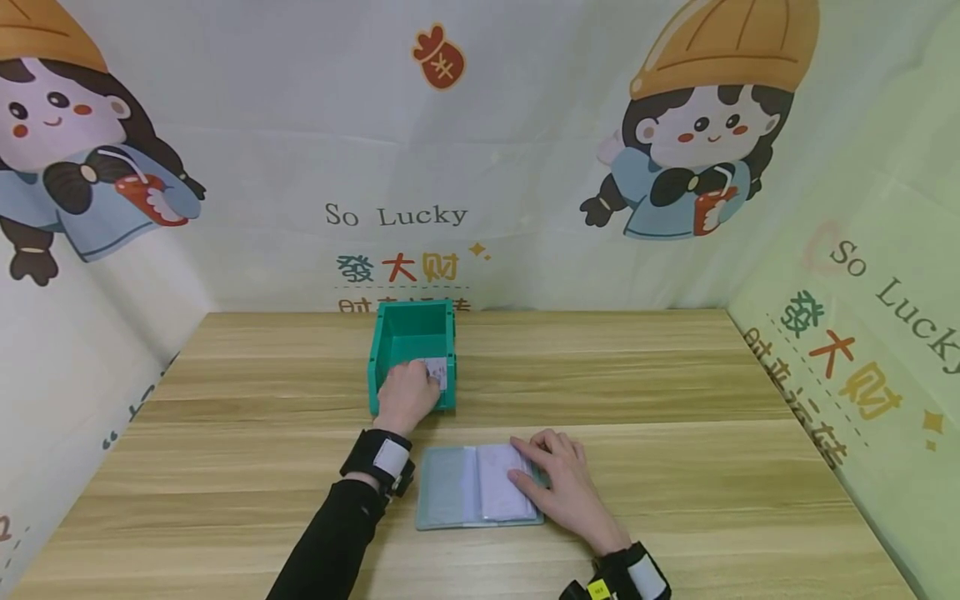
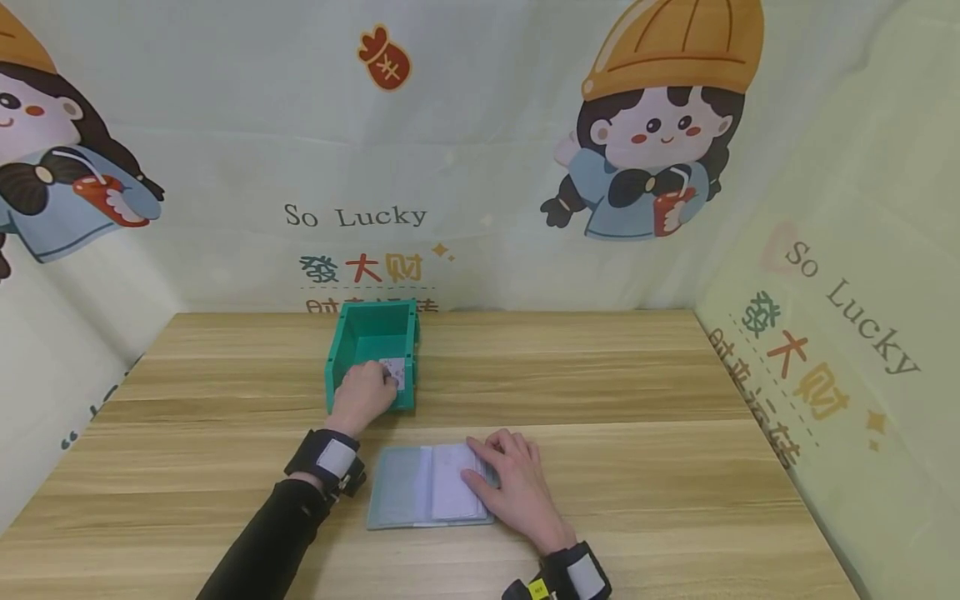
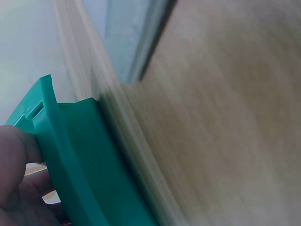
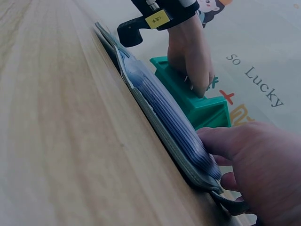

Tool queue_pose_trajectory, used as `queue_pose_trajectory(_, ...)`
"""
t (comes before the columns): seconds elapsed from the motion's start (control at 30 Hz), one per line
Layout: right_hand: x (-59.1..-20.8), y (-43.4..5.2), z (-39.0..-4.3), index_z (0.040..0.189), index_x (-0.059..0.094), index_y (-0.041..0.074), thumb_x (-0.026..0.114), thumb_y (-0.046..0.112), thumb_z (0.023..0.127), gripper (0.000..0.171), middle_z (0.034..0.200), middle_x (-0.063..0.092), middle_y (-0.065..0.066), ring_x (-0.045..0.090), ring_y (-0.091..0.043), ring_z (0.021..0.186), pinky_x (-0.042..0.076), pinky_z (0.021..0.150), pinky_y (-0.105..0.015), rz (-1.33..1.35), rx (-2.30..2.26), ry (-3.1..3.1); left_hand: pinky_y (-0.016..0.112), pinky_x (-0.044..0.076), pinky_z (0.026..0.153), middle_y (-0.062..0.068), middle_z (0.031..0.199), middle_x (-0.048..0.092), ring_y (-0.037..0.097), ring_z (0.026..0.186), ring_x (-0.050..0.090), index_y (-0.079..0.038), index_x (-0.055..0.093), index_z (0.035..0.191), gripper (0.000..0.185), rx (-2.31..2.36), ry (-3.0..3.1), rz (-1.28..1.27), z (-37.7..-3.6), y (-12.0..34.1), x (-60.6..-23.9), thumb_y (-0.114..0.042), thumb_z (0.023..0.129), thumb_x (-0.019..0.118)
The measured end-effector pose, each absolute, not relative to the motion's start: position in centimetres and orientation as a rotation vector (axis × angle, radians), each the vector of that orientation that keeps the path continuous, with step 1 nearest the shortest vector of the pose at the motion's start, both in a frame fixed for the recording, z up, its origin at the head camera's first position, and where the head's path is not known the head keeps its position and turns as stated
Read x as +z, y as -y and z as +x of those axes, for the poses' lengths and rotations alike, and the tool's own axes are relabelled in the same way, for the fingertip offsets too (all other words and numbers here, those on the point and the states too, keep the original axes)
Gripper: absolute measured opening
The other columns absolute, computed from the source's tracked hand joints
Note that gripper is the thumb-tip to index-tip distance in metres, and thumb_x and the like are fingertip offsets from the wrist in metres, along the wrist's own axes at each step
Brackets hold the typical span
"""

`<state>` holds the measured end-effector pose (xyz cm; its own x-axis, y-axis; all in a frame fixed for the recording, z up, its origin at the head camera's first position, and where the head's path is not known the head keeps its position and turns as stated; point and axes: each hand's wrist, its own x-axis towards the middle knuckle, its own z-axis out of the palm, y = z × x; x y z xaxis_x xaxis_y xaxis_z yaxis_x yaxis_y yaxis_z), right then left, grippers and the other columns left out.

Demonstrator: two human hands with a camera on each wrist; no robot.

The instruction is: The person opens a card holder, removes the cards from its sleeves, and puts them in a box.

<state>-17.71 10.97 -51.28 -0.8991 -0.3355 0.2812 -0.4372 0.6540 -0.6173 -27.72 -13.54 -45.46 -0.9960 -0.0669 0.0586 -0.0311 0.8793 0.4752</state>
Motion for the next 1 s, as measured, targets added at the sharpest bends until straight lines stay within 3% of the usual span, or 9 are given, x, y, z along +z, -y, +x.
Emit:
queue_pose_trajectory(0.1, -51.3, -10.9, -17.8, 0.129, 0.069, 0.009, 0.072, 0.025, 0.091, 0.041, 0.101, 0.054, 0.004, 0.043, -0.012, 0.095, 0.030, 0.094, -0.045, 0.629, 1.066, 2.733, 0.038, 0.041, 0.056, 0.014, 0.068, 0.055, 0.029, 0.067, 0.055, -0.003, 0.053, 0.061, 0.032, -0.693, 2.897, 0.020, -27.4, 13.5, -45.6, -0.008, 0.092, 0.055)
queue_pose_trajectory(0.2, -51.2, -10.8, -17.8, 0.130, 0.068, 0.010, 0.070, 0.024, 0.091, 0.041, 0.100, 0.053, 0.005, 0.042, -0.012, 0.095, 0.029, 0.092, -0.042, 0.608, 1.055, 2.747, 0.048, 0.050, 0.079, 0.024, 0.092, 0.067, 0.040, 0.090, 0.062, 0.006, 0.071, 0.082, 0.023, -0.705, 2.776, -0.035, -26.6, 13.4, -45.6, -0.010, 0.093, 0.058)
queue_pose_trajectory(0.3, -51.0, -10.6, -17.8, 0.131, 0.067, 0.012, 0.068, 0.023, 0.091, 0.042, 0.100, 0.052, 0.005, 0.042, -0.012, 0.094, 0.027, 0.088, -0.039, 0.580, 1.045, 2.770, 0.050, 0.048, 0.092, 0.025, 0.110, 0.066, 0.041, 0.106, 0.058, 0.005, 0.071, 0.106, 0.023, -0.815, 2.669, -0.083, -25.1, 12.9, -45.3, -0.010, 0.095, 0.059)
queue_pose_trajectory(0.43, -51.0, -10.4, -17.8, 0.132, 0.067, 0.014, 0.066, 0.027, 0.092, 0.042, 0.099, 0.052, 0.004, 0.042, -0.013, 0.093, 0.026, 0.085, -0.036, 0.552, 1.011, 2.792, 0.036, 0.050, 0.078, 0.013, 0.095, 0.066, 0.026, 0.088, 0.059, 0.000, 0.070, 0.105, 0.016, -1.014, 2.658, -0.189, -22.0, 11.9, -44.8, -0.007, 0.093, 0.061)
queue_pose_trajectory(0.6, -50.9, -10.0, -18.0, 0.131, 0.068, 0.015, 0.065, 0.045, 0.093, 0.048, 0.096, 0.052, 0.004, 0.040, -0.012, 0.089, 0.024, 0.083, -0.034, 0.511, 0.971, 2.823, 0.021, 0.043, 0.059, 0.000, 0.076, 0.062, 0.009, 0.068, 0.052, -0.005, 0.072, 0.095, 0.009, -1.195, 2.847, -0.368, -18.3, 11.1, -45.0, -0.009, 0.092, 0.064)
queue_pose_trajectory(1.0, -51.0, -9.7, -18.1, 0.125, 0.070, 0.018, 0.071, 0.046, 0.089, 0.046, 0.094, 0.053, 0.005, 0.040, -0.012, 0.087, 0.023, 0.080, -0.031, 0.483, 0.959, 2.814, 0.020, 0.044, 0.059, -0.003, 0.074, 0.066, 0.004, 0.065, 0.054, -0.004, 0.075, 0.089, 0.014, -1.368, 2.972, -0.510, -17.0, 11.1, -46.8, -0.013, 0.091, 0.064)
